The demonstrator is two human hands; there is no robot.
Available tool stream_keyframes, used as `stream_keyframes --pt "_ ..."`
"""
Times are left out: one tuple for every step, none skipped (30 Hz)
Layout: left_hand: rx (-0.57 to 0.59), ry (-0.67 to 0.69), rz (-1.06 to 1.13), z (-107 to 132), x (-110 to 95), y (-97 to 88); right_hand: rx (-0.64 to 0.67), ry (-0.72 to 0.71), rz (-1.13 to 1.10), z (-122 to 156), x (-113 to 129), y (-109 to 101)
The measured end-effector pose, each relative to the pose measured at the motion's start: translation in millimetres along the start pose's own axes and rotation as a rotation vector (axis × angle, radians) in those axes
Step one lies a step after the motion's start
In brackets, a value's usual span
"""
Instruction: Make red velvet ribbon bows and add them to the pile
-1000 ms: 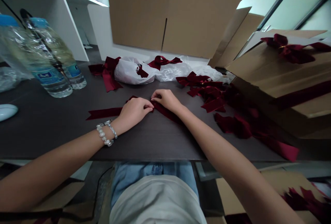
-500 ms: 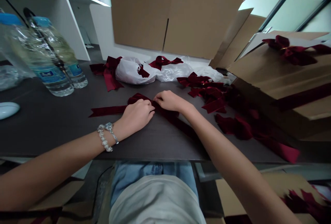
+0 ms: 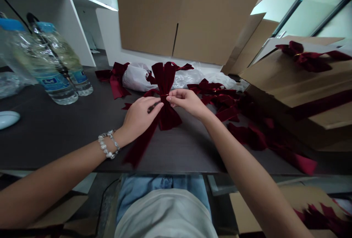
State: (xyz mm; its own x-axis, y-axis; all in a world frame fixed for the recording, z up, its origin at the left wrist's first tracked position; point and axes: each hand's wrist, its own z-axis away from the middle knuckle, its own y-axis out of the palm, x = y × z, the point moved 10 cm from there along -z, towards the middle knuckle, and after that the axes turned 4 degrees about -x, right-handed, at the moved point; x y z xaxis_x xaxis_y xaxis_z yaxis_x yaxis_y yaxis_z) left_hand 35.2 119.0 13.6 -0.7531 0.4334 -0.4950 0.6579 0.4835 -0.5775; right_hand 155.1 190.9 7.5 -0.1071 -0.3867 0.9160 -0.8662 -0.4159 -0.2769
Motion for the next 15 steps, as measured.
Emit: stream_keyframes --pt "-0.028 -0.087 0.133 -3 10 -2.0 -0.006 -0.003 -0.032 0 2 2" --pt "-0.042 -0.167 0.271 -4 19 -1.0 -0.015 -0.007 -0.054 1 4 4" --pt "-0.042 -0.236 0.407 -5 27 2.5 -0.022 -0.013 -0.069 1 6 6" --pt "-0.035 -0.286 0.533 -5 32 7.1 -0.027 -0.019 -0.081 2 7 7" --pt "-0.028 -0.32 0.642 -5 35 11.6 -0.031 -0.023 -0.094 2 7 8" --pt "-0.018 -0.349 0.734 -5 36 15.9 -0.033 -0.027 -0.106 3 8 9" --pt "-0.006 -0.378 0.808 -5 38 20.0 -0.037 -0.033 -0.118 3 8 9" --pt "0.008 -0.407 0.869 -4 38 23.8 -0.039 -0.038 -0.126 4 8 9" --pt "0.02 -0.439 0.926 -3 39 27.1 -0.039 -0.042 -0.132 5 8 9" --pt "0.027 -0.472 0.985 -2 39 29.7 -0.035 -0.042 -0.139 5 8 9" --pt "0.038 -0.504 1.044 -1 39 32.3 -0.026 -0.037 -0.145 6 7 10" --pt "0.056 -0.53 1.098 0 38 34.9 -0.011 -0.029 -0.151 6 5 11" --pt "0.08 -0.547 1.143 0 36 37.3 0.007 -0.021 -0.154 6 4 13" --pt "0.112 -0.554 1.177 1 34 39.7 0.022 -0.018 -0.154 6 2 15" --pt "0.146 -0.554 1.202 1 31 41.8 0.034 -0.022 -0.15 6 1 17"
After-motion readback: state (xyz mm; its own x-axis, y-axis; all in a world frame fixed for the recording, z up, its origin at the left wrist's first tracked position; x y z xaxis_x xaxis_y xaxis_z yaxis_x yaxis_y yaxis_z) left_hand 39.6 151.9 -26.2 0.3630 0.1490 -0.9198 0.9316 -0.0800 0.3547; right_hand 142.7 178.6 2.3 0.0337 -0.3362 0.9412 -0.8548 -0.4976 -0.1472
